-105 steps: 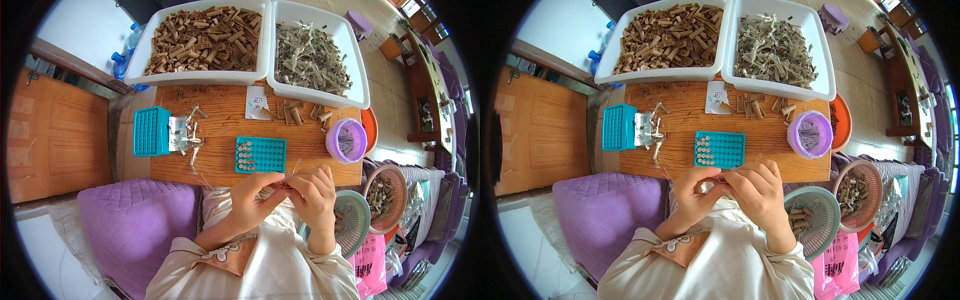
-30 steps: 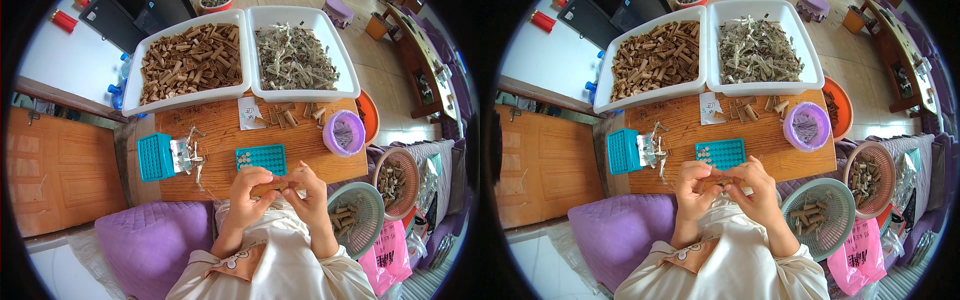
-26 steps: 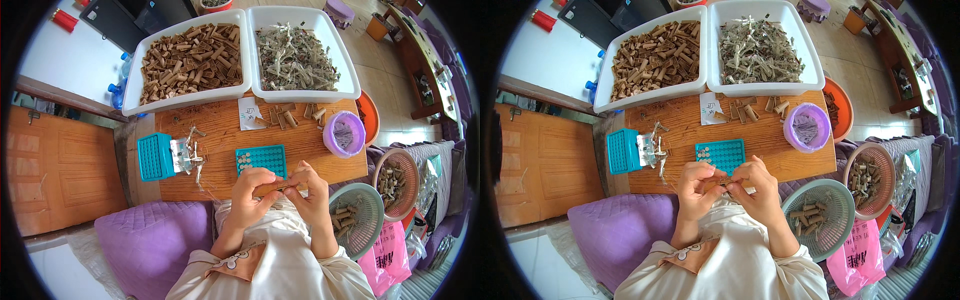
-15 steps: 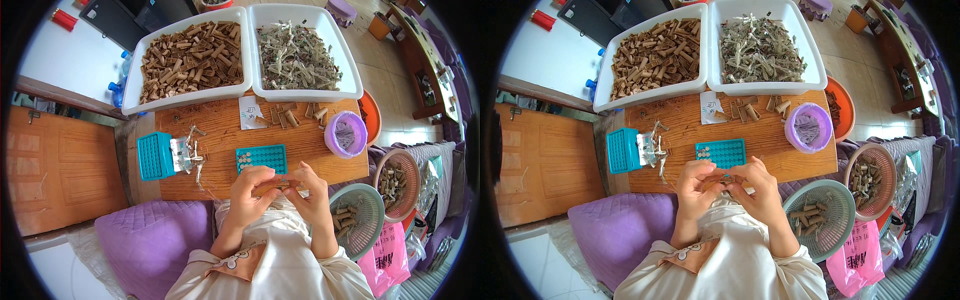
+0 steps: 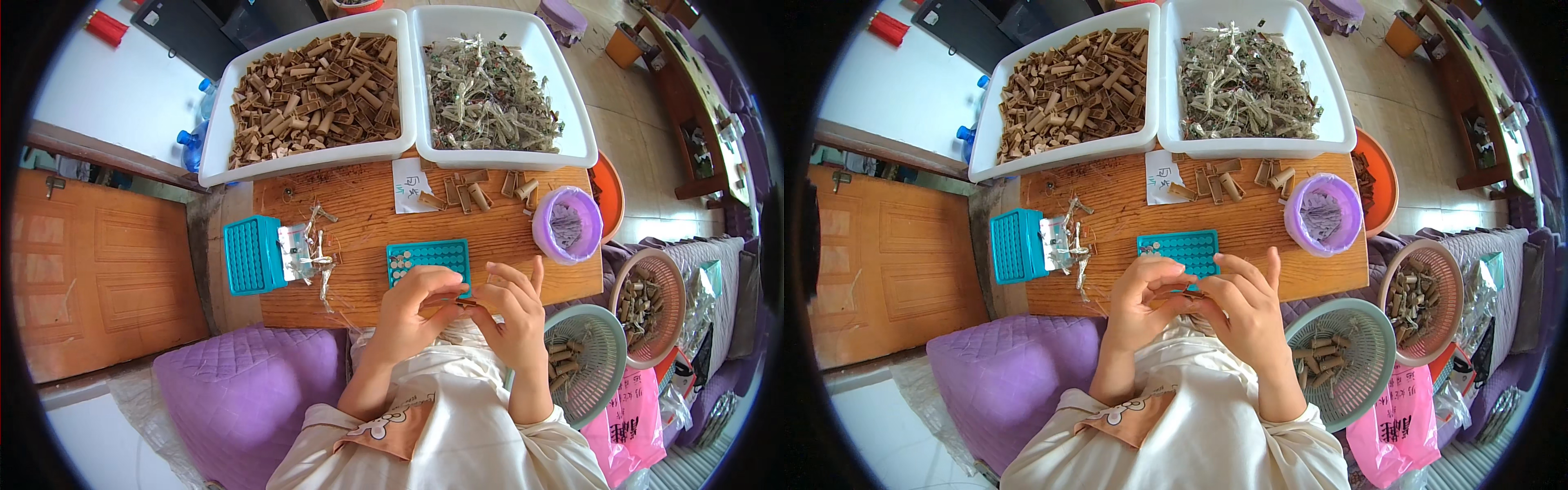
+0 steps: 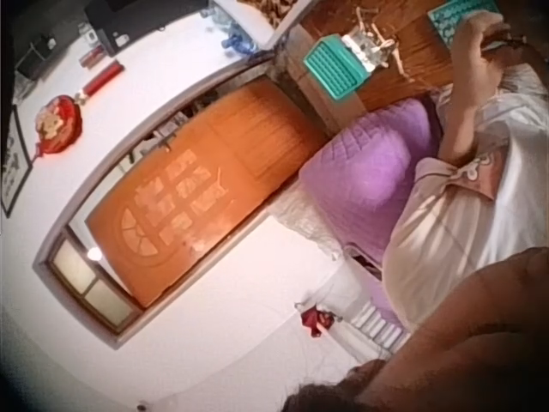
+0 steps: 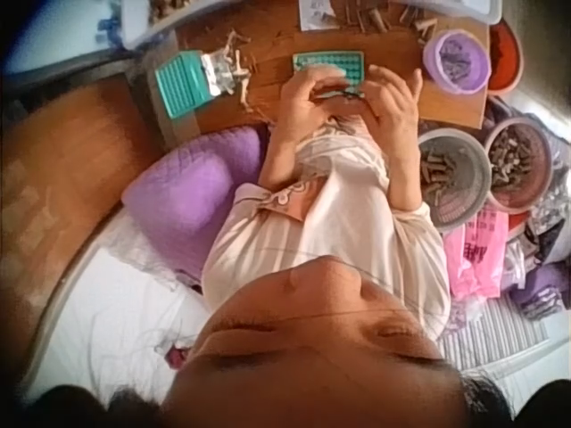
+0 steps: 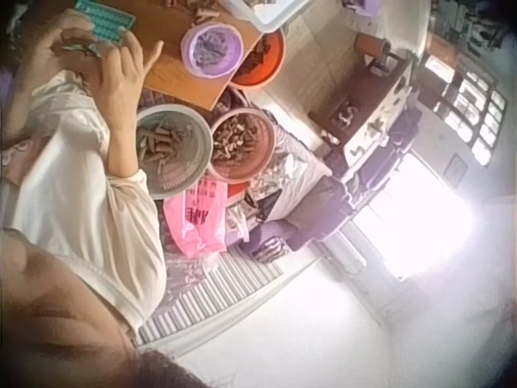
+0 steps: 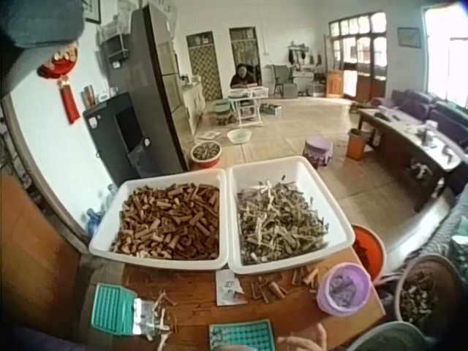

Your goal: The person is assembling small electronic or mechanical components into a blue plastic tray.

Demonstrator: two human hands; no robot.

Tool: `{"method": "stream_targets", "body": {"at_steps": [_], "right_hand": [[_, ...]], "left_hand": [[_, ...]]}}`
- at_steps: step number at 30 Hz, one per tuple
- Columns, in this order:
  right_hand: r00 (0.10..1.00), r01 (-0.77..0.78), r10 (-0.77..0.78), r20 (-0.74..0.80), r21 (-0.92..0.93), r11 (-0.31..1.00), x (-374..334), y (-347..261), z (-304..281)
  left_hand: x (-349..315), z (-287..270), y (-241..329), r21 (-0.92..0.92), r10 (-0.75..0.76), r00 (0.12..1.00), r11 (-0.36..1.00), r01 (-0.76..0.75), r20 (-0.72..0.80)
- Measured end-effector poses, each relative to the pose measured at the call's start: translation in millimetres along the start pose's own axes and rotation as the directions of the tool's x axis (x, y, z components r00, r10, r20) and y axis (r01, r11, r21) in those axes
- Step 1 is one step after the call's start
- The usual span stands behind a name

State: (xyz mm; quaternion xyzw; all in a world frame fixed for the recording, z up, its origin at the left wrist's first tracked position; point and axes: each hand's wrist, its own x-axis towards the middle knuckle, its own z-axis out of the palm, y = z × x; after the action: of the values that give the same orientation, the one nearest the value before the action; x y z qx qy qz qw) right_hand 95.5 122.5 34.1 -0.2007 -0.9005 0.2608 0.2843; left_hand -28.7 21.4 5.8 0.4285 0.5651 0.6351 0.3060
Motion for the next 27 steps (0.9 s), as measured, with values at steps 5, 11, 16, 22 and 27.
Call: {"method": "stream_targets", "body": {"at_steps": [5, 11, 16, 22, 27], "right_hand": [[0.964, -0.258, 0.264, 0.028, 0.333, 0.907, -9, 6, 7], [0.911, -0.39, 0.411, 0.033, 0.396, 0.832, -10, 12, 12], [0.918, -0.39, 0.387, 0.083, 0.365, 0.846, -12, 14, 9], [0.892, -0.451, 0.434, 0.126, 0.323, 0.832, -15, 21, 12], [0.889, -0.457, 0.435, 0.142, 0.298, 0.838, -15, 24, 13]], "left_hand": [[28, -13, 11, 0.127, -0.007, 0.982, 0.992, -0.017, 0.188], [135, -87, -1, 0.6, 0.12, 0.958, 0.798, 0.063, -0.26], [221, -171, -46, 0.932, -0.226, 0.939, 0.198, 0.305, -0.26], [242, -146, -80, 0.929, -0.466, 0.826, 0.023, 0.37, -0.318], [247, -164, -91, 0.958, -0.406, 0.883, 0.054, 0.282, -0.237]]}}
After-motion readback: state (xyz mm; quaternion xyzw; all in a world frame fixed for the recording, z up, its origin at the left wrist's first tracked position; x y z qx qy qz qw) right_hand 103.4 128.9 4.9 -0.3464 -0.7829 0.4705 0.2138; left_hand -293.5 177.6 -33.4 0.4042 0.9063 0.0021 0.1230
